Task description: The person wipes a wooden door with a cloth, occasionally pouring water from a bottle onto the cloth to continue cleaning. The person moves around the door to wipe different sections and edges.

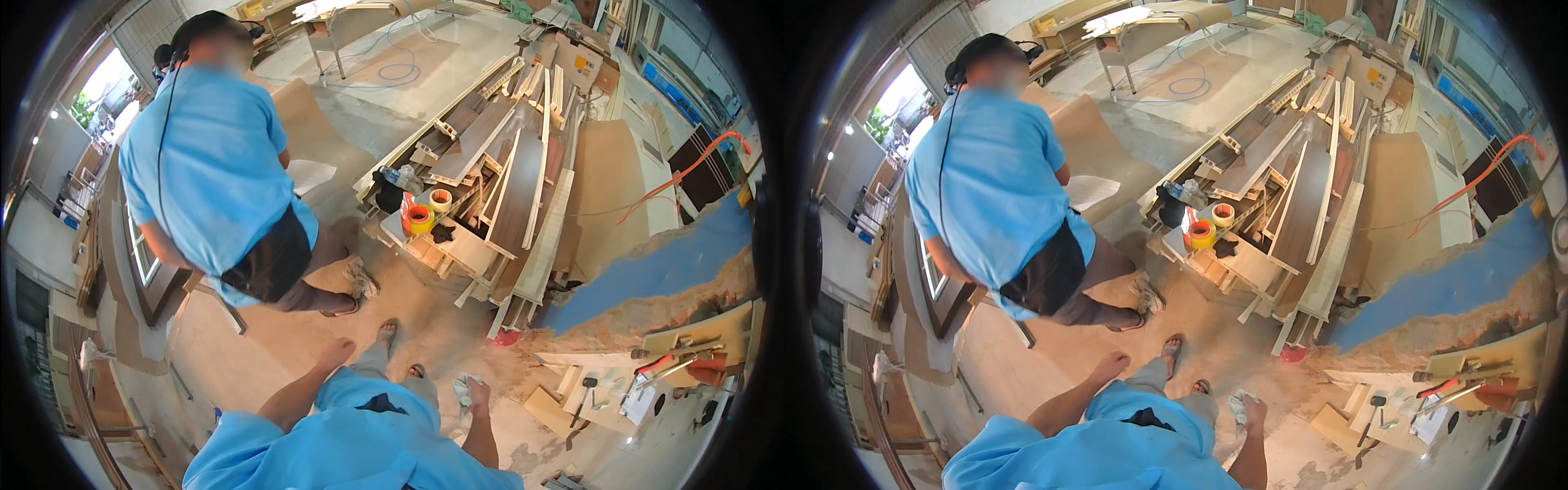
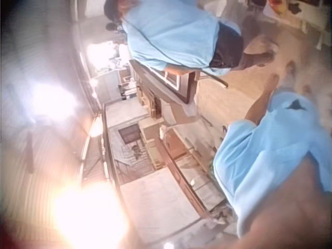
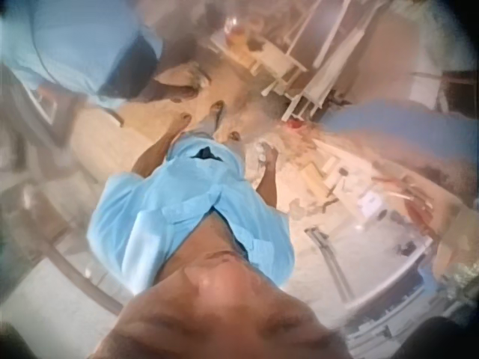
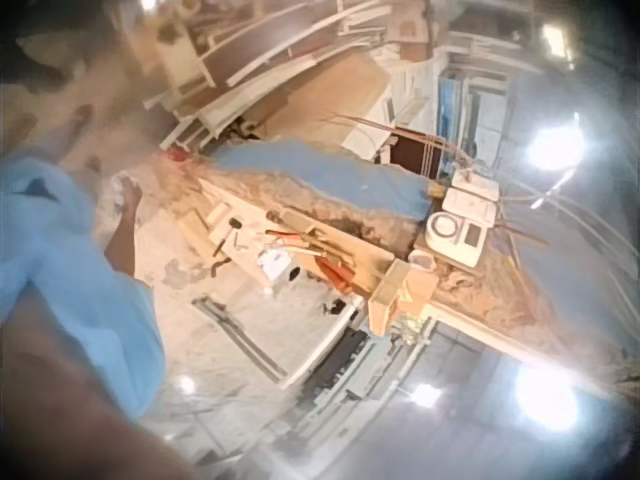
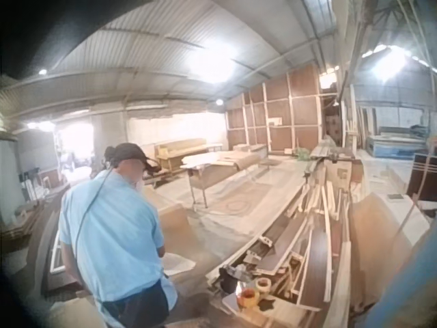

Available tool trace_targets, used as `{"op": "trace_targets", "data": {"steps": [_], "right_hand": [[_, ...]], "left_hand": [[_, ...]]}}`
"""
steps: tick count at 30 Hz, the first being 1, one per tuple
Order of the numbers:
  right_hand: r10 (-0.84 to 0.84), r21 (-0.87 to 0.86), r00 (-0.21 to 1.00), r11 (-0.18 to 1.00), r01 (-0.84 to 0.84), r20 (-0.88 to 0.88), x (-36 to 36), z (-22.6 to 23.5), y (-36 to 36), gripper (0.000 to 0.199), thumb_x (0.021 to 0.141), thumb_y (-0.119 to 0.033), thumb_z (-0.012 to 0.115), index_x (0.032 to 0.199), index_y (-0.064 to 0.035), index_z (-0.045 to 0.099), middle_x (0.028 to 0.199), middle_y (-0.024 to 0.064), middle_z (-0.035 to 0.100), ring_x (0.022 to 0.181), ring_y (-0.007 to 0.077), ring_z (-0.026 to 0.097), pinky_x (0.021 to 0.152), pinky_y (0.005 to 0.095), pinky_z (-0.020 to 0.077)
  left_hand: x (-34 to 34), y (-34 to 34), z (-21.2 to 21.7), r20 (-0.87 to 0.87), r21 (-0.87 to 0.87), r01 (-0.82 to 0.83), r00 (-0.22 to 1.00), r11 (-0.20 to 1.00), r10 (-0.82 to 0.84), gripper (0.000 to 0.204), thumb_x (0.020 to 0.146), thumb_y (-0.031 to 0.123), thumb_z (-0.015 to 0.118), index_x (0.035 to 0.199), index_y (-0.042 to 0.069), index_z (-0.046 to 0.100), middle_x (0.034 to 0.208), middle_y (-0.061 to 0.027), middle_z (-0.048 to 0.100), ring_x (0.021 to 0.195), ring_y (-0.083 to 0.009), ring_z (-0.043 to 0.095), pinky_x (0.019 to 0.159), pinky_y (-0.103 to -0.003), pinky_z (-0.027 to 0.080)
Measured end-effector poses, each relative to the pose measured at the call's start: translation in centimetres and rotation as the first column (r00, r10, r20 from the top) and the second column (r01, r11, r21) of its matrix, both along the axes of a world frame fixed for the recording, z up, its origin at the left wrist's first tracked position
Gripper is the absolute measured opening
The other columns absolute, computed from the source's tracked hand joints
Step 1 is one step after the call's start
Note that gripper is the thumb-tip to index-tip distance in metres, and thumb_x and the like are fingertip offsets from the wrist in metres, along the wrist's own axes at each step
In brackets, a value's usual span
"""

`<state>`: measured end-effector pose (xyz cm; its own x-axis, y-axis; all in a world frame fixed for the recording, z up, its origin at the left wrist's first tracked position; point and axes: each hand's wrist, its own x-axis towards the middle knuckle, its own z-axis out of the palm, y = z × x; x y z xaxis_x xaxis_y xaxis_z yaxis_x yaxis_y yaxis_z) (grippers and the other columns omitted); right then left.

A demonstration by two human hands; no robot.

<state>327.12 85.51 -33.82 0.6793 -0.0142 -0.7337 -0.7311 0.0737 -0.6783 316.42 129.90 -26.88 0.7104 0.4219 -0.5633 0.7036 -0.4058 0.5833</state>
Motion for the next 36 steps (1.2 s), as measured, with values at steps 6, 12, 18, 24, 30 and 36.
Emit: {"op": "trace_targets", "data": {"steps": [6, 12, 18, 24, 30, 36], "right_hand": [[-0.175, -0.115, 0.983, 0.979, 0.168, -0.054, 1.8, 1.0, -0.4, 0.031, 0.086, -0.008, 0.067, 0.114, 0.0046, 0.067, 0.102, 0.0121, 0.07, 0.086, 0.0257, 0.069, 0.072, 0.0386, 0.0563], [-0.319, -0.315, 0.932, 0.914, 0.256, -0.169, -1.5, -1.8, -0.2, 0.037, 0.083, -0.013, 0.068, 0.116, 0.0043, 0.067, 0.102, 0.0134, 0.071, 0.09, 0.0281, 0.069, 0.078, 0.0413, 0.0558], [0.578, -0.635, 0.815, 0.61, -0.473, -0.052, -1.6, 1.0, 5.0, 0.041, 0.095, -0.037, 0.065, 0.118, -0.0034, 0.068, 0.105, 0.0107, 0.074, 0.093, 0.022, 0.069, 0.079, 0.0373, 0.0572], [-0.05, -0.388, 0.843, 0.902, -0.192, -0.535, 4.2, 4.9, 11.6, 0.037, 0.099, -0.035, 0.061, 0.113, -0.0019, 0.071, 0.1, 0.0094, 0.074, 0.083, 0.0184, 0.068, 0.07, 0.0313, 0.0564], [0.066, -0.474, 0.879, 0.822, -0.316, -0.472, 10.2, 7.0, 12.9, 0.038, 0.098, -0.036, 0.061, 0.112, -0.0025, 0.071, 0.098, 0.01, 0.074, 0.08, 0.0172, 0.068, 0.067, 0.0323, 0.0559], [0.006, -0.481, 0.877, 0.834, -0.27, -0.48, 16.0, 9.3, 13.6, 0.035, 0.098, -0.035, 0.06, 0.114, -0.0063, 0.07, 0.096, 0.008, 0.073, 0.078, 0.0165, 0.067, 0.067, 0.0322, 0.0557]], "left_hand": [[23.1, 4.5, -6.0, 0.285, -0.082, -0.178, 0.939, 0.981, 0.194, 0.032, 0.092, 0.024, 0.061, 0.11, -0.001, 0.066, 0.085, -0.0084, 0.069, 0.068, -0.0155, 0.064, 0.062, -0.031, 0.052], [47.9, 14.7, -12.8, 0.317, -0.097, -0.459, 0.827, 0.883, 0.465, 0.022, 0.093, 0.018, 0.059, 0.105, 0.002, 0.066, 0.076, -0.0057, 0.063, 0.059, -0.0115, 0.059, 0.05, -0.027, 0.047], [64.6, 27.7, -23.3, 0.39, 0.089, -0.561, 0.78, 0.823, 0.489, 0.032, 0.095, 0.032, 0.064, 0.097, 0.0, 0.062, 0.066, -0.0043, 0.056, 0.05, -0.0119, 0.053, 0.042, -0.029, 0.041], [73.6, 33.5, -25.6, 0.105, 0.006, -0.679, 0.731, 0.734, 0.675, 0.054, 0.093, 0.043, 0.067, 0.123, 0.0, 0.051, 0.076, -0.008, 0.059, 0.051, -0.0138, 0.054, 0.041, -0.028, 0.042], [74.4, 35.7, -27.6, 0.243, 0.218, -0.541, 0.836, 0.812, 0.492, 0.057, 0.09, 0.045, 0.07, 0.117, -0.003, 0.057, 0.093, -0.0136, 0.066, 0.057, -0.0161, 0.06, 0.045, -0.031, 0.045], [74.1, 37.2, -28.8, 0.124, 0.11, -0.538, 0.842, 0.836, 0.525, 0.049, 0.088, 0.038, 0.073, 0.105, -0.008, 0.069, 0.084, -0.016, 0.07, 0.08, -0.0268, 0.066, 0.08, -0.04, 0.052]]}}
